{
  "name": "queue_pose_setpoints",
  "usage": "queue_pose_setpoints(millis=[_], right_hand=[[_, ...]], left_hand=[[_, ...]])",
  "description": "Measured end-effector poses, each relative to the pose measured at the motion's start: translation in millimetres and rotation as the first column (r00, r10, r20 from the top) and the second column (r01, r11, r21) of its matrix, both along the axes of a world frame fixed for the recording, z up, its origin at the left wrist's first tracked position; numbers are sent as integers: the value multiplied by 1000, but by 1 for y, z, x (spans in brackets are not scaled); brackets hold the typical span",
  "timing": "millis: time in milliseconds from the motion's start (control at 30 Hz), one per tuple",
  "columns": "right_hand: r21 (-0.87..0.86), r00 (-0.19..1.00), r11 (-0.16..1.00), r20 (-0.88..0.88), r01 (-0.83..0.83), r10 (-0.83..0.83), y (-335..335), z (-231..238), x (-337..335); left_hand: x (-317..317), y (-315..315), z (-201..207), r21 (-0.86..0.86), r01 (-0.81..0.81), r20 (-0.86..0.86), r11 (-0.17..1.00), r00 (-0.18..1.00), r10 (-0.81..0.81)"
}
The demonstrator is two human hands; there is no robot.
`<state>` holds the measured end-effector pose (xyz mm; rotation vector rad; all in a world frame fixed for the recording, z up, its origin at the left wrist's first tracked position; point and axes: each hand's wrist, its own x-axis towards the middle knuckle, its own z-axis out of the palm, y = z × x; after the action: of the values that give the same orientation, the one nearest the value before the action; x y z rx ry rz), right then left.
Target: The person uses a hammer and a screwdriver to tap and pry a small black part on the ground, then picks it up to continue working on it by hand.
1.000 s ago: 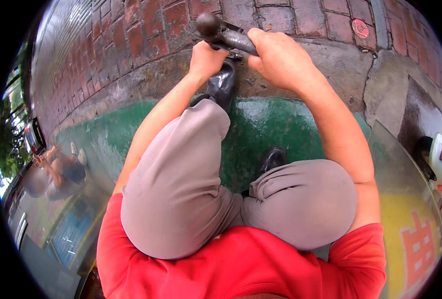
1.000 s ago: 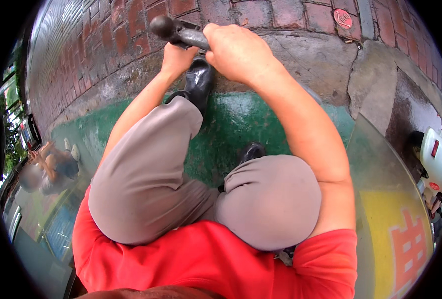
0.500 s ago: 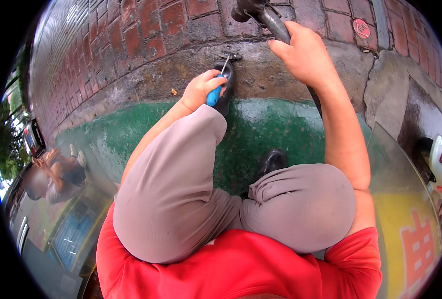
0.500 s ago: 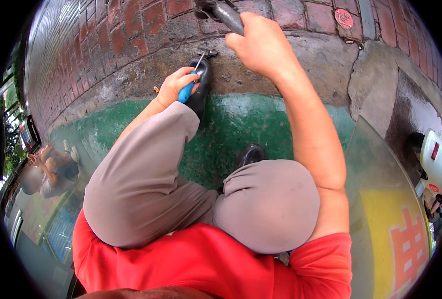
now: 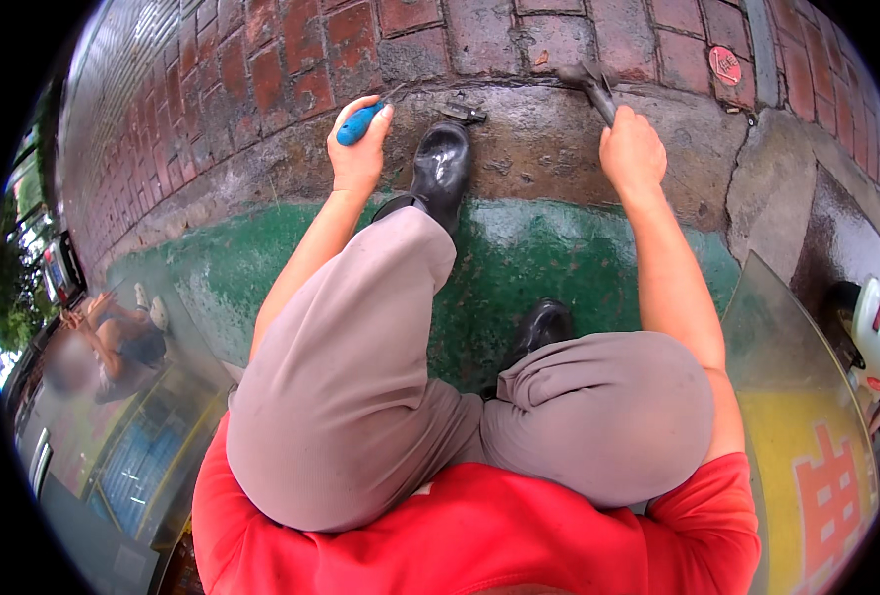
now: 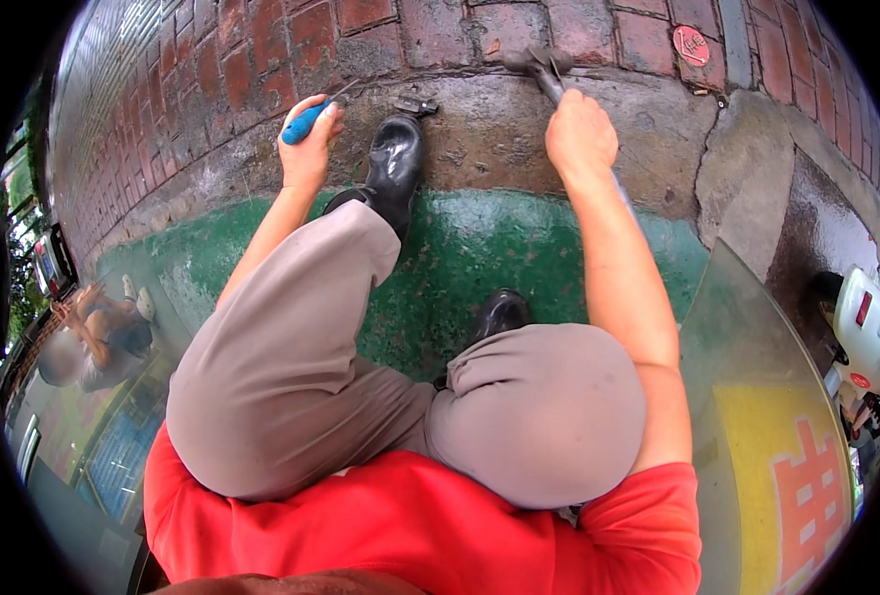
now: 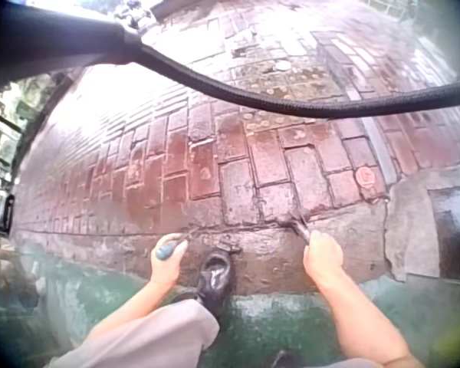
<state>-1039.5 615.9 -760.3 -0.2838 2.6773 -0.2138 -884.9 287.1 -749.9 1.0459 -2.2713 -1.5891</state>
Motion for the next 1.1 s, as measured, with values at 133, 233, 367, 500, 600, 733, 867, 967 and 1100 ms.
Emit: queue_pose_setpoints(millis=[133,233,367,500,600,733,867,967,1100], right_hand=[[-25,999,1000,-32,18,-18,14,-24,17],[14,998,1000,-62,-22,23,9,-17,22],[-545,984,828,-174,-132,42,-26,16,-10],[-887,884,426,335,178,326,-77,92,-12],[-850,932,513,83,-119,353,-88,100,-4],[-882,956,433,-58,-184,287,-85,74,4],[-822,965,555,233,129,122,-70,71,-4],[-729,983,675,181,115,28,-56,65,-17],[-568,980,823,172,15,101,-53,70,-18]], left_hand=[[-11,14,13,161,-40,-13,986,999,42],[-20,21,20,98,36,-65,995,997,-29],[-44,37,35,-178,287,-63,941,951,-302],[-80,61,49,-523,547,128,653,809,-574],[-94,73,50,-540,611,210,578,763,-611],[-88,76,40,-575,636,188,514,715,-674],[-85,70,33,-409,508,126,759,855,-504],[-65,42,1,-297,382,246,875,916,-317],[-31,52,-13,-292,383,364,877,892,-268]])
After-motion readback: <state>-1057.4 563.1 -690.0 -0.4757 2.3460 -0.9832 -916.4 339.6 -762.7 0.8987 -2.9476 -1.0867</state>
